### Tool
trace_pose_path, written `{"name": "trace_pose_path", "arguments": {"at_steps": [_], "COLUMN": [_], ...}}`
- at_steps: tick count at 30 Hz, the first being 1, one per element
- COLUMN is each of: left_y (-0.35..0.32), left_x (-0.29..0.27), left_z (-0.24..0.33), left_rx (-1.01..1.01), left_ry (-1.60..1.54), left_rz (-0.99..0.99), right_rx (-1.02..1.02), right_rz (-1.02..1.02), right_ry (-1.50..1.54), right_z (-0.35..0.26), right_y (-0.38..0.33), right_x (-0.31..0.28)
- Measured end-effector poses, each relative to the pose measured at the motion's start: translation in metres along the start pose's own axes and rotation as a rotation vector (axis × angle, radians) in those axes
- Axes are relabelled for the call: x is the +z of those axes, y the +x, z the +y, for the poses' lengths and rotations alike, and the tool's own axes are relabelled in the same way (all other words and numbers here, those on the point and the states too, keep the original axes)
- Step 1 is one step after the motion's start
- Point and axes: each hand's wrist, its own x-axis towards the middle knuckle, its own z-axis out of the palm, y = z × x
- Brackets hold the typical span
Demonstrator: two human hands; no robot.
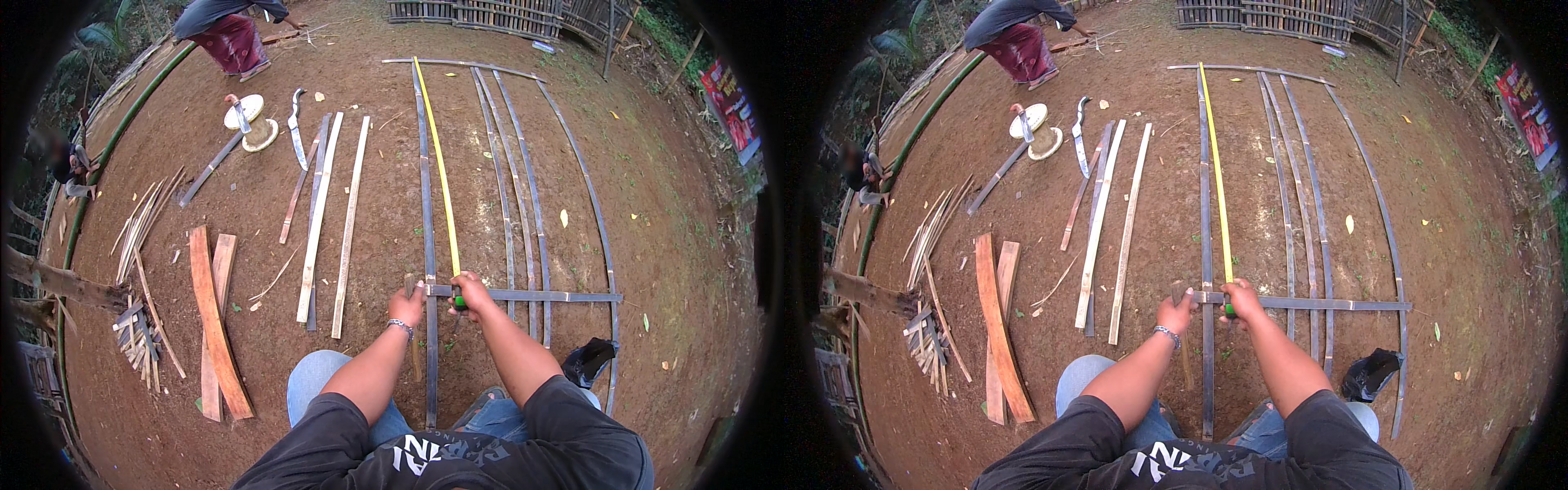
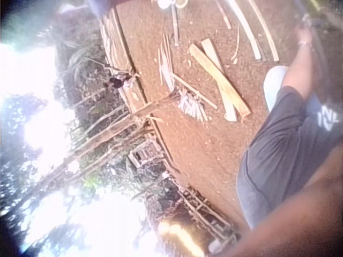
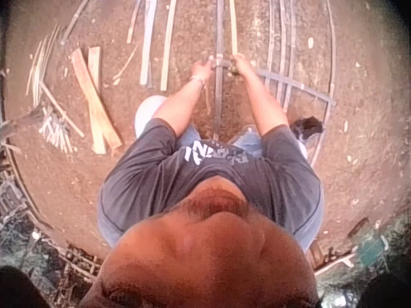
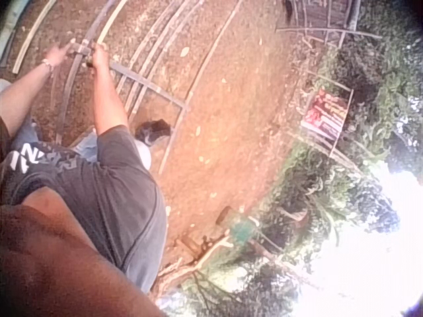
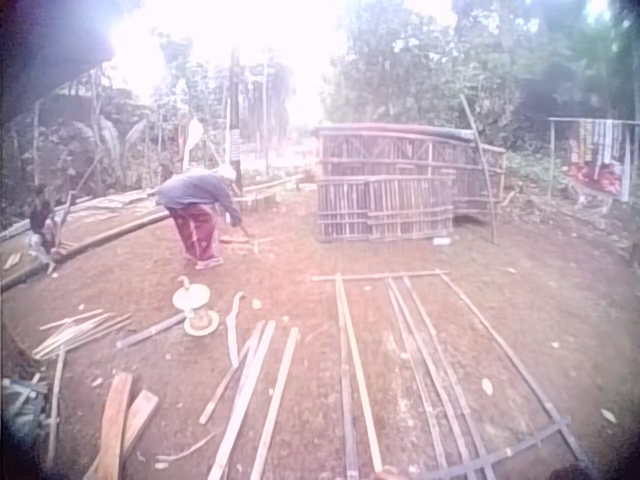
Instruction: The person measures and marks metal bars laid out on the ground using a tape measure and a small wooden block. They then use a hammer to drive nails into the bars at the marked locations to assemble a rectangular frame structure.
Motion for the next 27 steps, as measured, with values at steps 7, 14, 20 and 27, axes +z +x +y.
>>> {"name": "trace_pose_path", "arguments": {"at_steps": [7,14,20,27], "left_y": [-0.007,0.04,0.048,0.071], "left_x": [-0.004,-0.027,0.005,0.044], "left_z": [0.015,-0.067,-0.054,-0.056], "left_rx": [-0.026,-0.122,-0.072,-0.084], "left_ry": [0.023,0.313,0.523,0.488], "left_rz": [-0.022,0.09,0.045,0.054], "right_rx": [-0.002,0.049,0.061,0.117], "right_rz": [-0.038,-0.083,-0.044,-0.026], "right_ry": [0.03,-0.042,-0.033,-0.005], "right_z": [0.003,0.032,0.053,0.108], "right_y": [0.005,0.024,0.036,0.051], "right_x": [-0.001,0.022,0.012,0.014]}}
